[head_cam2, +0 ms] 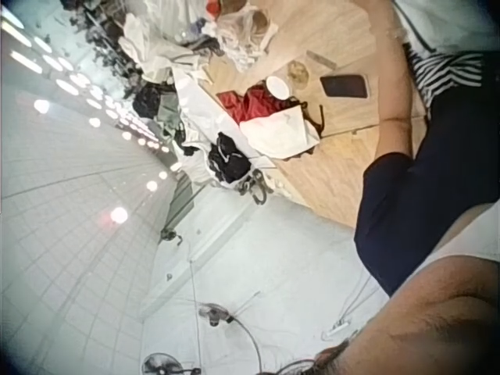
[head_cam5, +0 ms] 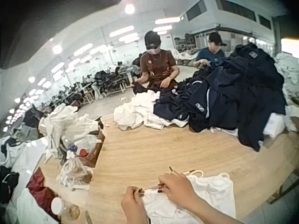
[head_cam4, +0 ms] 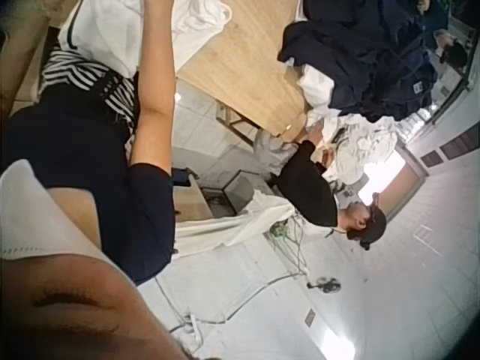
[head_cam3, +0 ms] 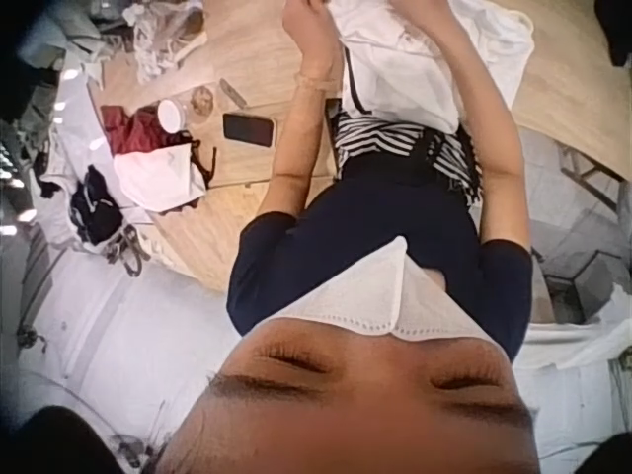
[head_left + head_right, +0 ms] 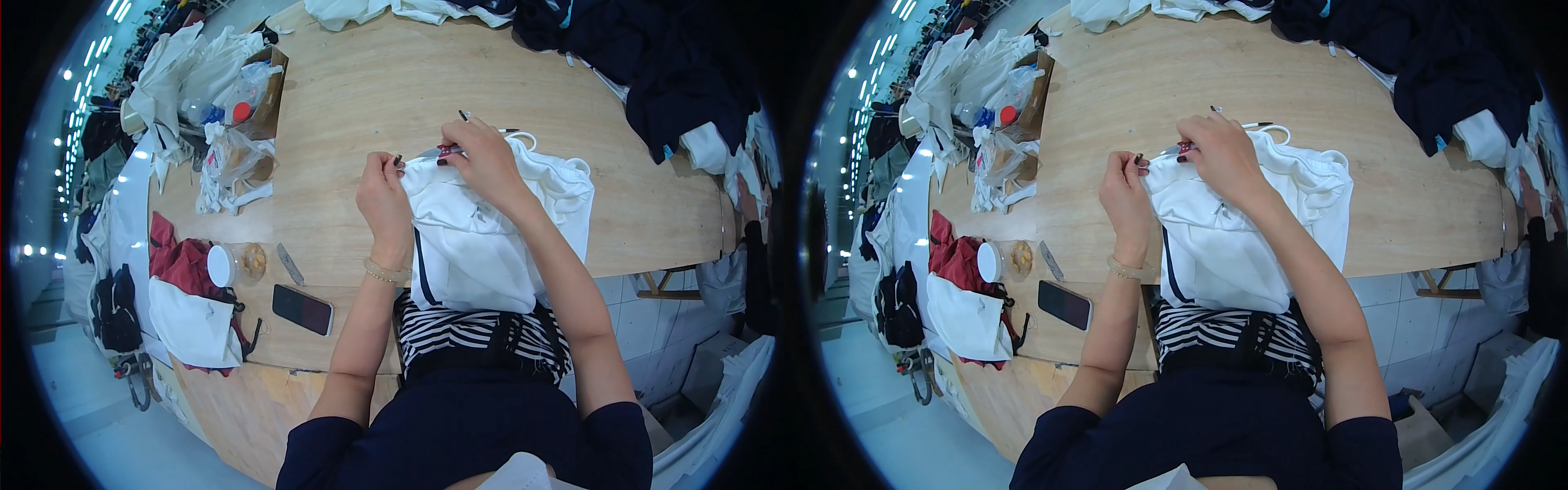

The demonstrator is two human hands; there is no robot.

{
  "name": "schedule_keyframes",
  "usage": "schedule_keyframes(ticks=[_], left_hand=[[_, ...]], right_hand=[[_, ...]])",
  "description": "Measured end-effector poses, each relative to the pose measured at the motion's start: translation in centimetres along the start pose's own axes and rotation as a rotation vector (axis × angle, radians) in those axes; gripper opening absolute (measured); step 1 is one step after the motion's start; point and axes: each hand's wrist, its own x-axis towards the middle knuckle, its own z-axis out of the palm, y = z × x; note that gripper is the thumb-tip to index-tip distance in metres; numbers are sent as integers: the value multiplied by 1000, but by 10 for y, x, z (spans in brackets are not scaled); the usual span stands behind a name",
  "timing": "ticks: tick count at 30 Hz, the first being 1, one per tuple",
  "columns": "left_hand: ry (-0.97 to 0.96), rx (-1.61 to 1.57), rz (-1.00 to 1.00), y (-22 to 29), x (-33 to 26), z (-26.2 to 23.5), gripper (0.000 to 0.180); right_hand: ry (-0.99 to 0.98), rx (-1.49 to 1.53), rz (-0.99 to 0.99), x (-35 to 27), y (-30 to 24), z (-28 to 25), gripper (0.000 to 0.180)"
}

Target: Trimming loose threads from white shorts using small scissors at a garment manufacturing facility.

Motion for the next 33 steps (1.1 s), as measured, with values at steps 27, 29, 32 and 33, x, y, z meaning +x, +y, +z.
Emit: schedule_keyframes(ticks=[27, 29, 32, 33], left_hand=[[-48, -134, 56, 26, -9, -21, 18], [-264, -195, 148, 50, -23, -16, 8], [-627, -243, 336, 79, -42, -3, 45], [-664, -209, 367, 89, -45, 6, 54]], right_hand=[[472, 551, 389, -56, 23, -64, 17], [615, 522, 525, -82, 42, -100, 12], [652, 561, 678, -110, 64, -135, 12], [644, 540, 718, -116, 69, -140, 12]])
